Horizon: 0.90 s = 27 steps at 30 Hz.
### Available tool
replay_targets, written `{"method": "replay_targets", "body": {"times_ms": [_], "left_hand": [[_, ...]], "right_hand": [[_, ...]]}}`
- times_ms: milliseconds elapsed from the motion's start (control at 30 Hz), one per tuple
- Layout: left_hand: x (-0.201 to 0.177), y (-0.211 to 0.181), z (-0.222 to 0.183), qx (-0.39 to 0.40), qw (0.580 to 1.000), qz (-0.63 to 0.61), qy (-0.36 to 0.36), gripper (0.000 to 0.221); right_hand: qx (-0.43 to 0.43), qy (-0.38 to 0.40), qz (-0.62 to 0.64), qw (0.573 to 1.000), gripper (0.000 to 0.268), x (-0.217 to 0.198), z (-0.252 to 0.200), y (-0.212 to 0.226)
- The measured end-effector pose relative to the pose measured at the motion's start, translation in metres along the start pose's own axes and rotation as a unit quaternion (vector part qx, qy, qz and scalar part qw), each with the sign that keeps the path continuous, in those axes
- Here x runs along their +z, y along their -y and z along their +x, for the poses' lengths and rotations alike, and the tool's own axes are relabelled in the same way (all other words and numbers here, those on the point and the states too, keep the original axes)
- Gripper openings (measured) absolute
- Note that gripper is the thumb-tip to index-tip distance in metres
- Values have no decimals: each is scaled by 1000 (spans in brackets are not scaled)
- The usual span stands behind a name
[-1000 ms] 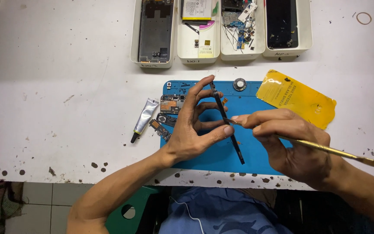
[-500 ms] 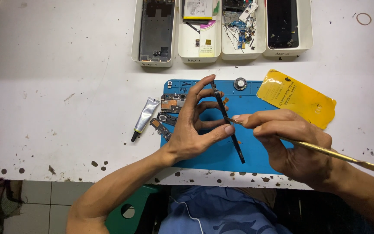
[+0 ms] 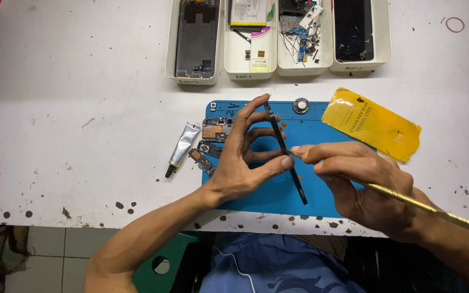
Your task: Repairing a smartphone by manipulating internal components and ribbon cables using a probe tool
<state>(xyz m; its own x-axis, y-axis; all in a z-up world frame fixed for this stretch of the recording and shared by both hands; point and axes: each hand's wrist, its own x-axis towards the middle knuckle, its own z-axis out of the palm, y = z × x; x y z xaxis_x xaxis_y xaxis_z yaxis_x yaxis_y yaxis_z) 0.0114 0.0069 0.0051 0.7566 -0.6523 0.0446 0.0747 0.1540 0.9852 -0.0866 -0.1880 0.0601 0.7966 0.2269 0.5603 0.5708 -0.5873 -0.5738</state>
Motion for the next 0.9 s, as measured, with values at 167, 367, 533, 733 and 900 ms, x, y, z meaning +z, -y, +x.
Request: {"method": "replay_targets", "body": {"times_ms": [167, 367, 533, 733, 900], "left_hand": [[-3, 0, -2, 21, 1000, 6, 19, 84], [-13, 8, 1, 43, 994, -61, 77, 81], [-21, 14, 6, 39, 977, -162, 136, 86], [-24, 24, 9, -7, 943, -279, 182, 94], [-24, 24, 9, 29, 950, -237, 200, 77]], "right_hand": [[32, -7, 19, 999, 5, 0, -8, 1], [39, -51, 73, 995, 11, -2, -22, -14], [79, -92, 143, 982, 11, 2, -21, -23], [98, -68, 246, 962, 10, 8, -5, -24], [106, -81, 231, 964, 15, 8, -5, -24]]}}
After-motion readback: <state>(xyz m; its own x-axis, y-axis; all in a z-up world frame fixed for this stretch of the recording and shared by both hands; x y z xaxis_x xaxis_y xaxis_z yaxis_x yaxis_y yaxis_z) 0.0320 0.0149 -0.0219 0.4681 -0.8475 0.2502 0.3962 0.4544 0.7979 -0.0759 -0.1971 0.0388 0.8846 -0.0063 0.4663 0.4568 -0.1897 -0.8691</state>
